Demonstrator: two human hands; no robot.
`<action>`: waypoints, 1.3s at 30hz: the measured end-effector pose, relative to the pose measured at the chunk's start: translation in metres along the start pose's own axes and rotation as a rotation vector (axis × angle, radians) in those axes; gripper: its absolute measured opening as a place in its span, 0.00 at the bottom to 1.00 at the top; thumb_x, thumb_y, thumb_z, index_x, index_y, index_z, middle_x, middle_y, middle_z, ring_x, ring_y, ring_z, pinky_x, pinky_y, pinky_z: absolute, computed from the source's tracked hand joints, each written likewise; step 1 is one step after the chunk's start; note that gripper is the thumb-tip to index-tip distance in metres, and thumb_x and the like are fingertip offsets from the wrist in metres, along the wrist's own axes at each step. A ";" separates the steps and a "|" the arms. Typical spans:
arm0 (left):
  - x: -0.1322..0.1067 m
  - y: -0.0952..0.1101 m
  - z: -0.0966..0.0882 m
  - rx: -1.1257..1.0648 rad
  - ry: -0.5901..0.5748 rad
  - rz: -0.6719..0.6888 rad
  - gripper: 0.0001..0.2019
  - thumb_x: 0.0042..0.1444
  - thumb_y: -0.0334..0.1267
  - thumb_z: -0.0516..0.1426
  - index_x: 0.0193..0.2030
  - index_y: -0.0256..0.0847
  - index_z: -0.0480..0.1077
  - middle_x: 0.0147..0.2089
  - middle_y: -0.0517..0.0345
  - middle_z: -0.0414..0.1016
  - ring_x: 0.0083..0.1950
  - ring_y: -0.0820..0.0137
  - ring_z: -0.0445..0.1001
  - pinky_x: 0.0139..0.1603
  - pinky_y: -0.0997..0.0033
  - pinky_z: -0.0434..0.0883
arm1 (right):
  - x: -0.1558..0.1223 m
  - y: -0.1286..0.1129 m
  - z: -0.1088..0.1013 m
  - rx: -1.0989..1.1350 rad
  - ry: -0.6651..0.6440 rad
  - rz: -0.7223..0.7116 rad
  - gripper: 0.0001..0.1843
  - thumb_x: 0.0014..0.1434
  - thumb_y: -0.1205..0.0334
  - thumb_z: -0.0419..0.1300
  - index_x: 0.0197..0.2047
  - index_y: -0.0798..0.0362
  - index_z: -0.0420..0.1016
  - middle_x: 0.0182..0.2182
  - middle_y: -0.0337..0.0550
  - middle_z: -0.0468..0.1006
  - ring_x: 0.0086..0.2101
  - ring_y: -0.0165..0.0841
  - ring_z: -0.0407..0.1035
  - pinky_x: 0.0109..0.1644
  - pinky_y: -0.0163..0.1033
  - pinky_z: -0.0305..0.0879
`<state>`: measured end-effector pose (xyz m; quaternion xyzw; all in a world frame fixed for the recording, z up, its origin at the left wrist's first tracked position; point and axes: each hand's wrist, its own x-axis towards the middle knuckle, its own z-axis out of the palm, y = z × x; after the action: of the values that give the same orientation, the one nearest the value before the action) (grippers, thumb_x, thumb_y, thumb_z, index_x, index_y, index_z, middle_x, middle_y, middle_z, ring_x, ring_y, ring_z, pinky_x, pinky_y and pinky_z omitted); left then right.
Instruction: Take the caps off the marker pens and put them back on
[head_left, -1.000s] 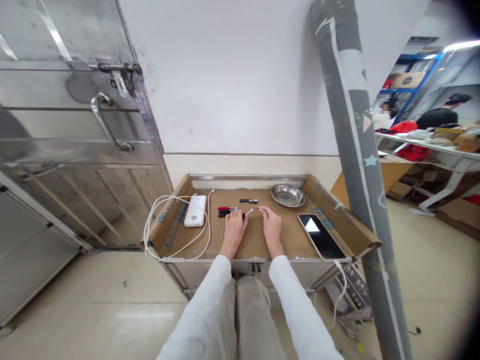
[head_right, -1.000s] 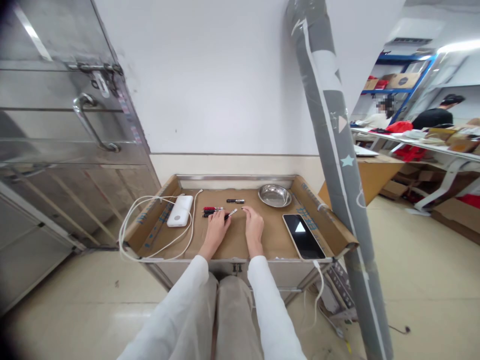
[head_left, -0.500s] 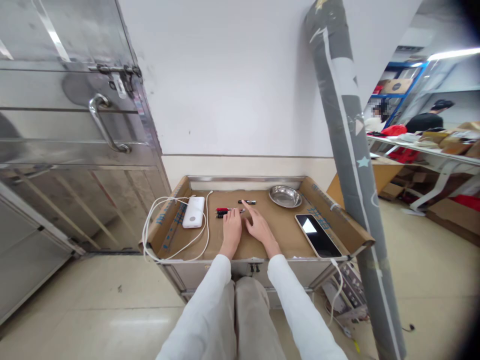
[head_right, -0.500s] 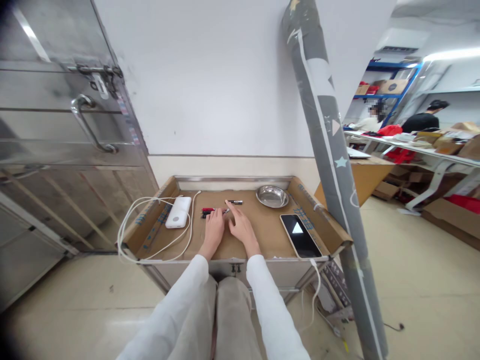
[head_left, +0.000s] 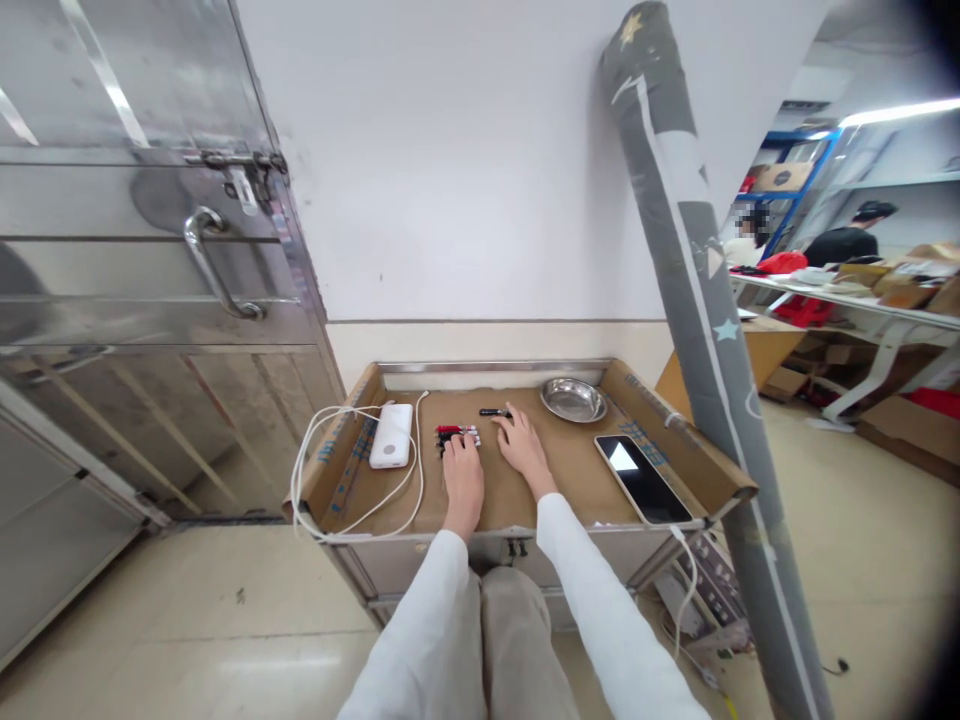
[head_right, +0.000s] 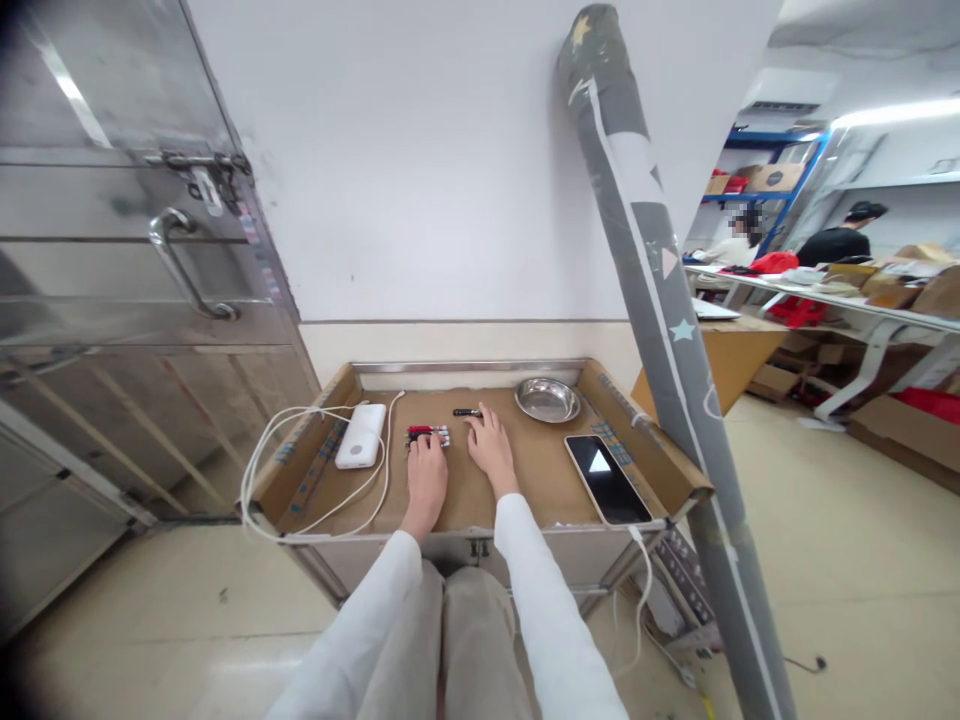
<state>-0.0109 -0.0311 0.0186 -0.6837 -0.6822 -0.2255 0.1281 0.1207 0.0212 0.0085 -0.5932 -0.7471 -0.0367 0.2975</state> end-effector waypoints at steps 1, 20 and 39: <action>0.001 0.001 0.001 0.000 -0.002 -0.001 0.14 0.58 0.24 0.46 0.48 0.32 0.66 0.45 0.44 0.68 0.46 0.61 0.67 0.48 0.62 0.67 | -0.001 0.000 -0.001 -0.001 0.006 -0.012 0.19 0.61 0.68 0.47 0.50 0.48 0.71 0.60 0.46 0.62 0.58 0.36 0.54 0.59 0.44 0.54; 0.016 0.017 0.017 -0.034 0.034 0.150 0.14 0.59 0.27 0.46 0.49 0.31 0.67 0.50 0.41 0.68 0.53 0.58 0.65 0.53 0.59 0.64 | 0.000 -0.004 -0.009 -0.158 0.033 0.151 0.21 0.59 0.71 0.47 0.54 0.52 0.67 0.52 0.49 0.68 0.51 0.37 0.59 0.51 0.40 0.56; 0.046 0.022 0.039 -0.101 0.018 0.256 0.09 0.61 0.27 0.47 0.40 0.34 0.69 0.43 0.46 0.71 0.49 0.61 0.66 0.50 0.61 0.64 | -0.007 -0.004 -0.008 -0.324 0.075 0.209 0.10 0.58 0.68 0.50 0.41 0.55 0.71 0.38 0.52 0.72 0.42 0.40 0.63 0.45 0.42 0.54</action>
<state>0.0145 0.0277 0.0099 -0.7687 -0.5758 -0.2475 0.1275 0.1214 0.0110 0.0131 -0.7060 -0.6541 -0.1474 0.2278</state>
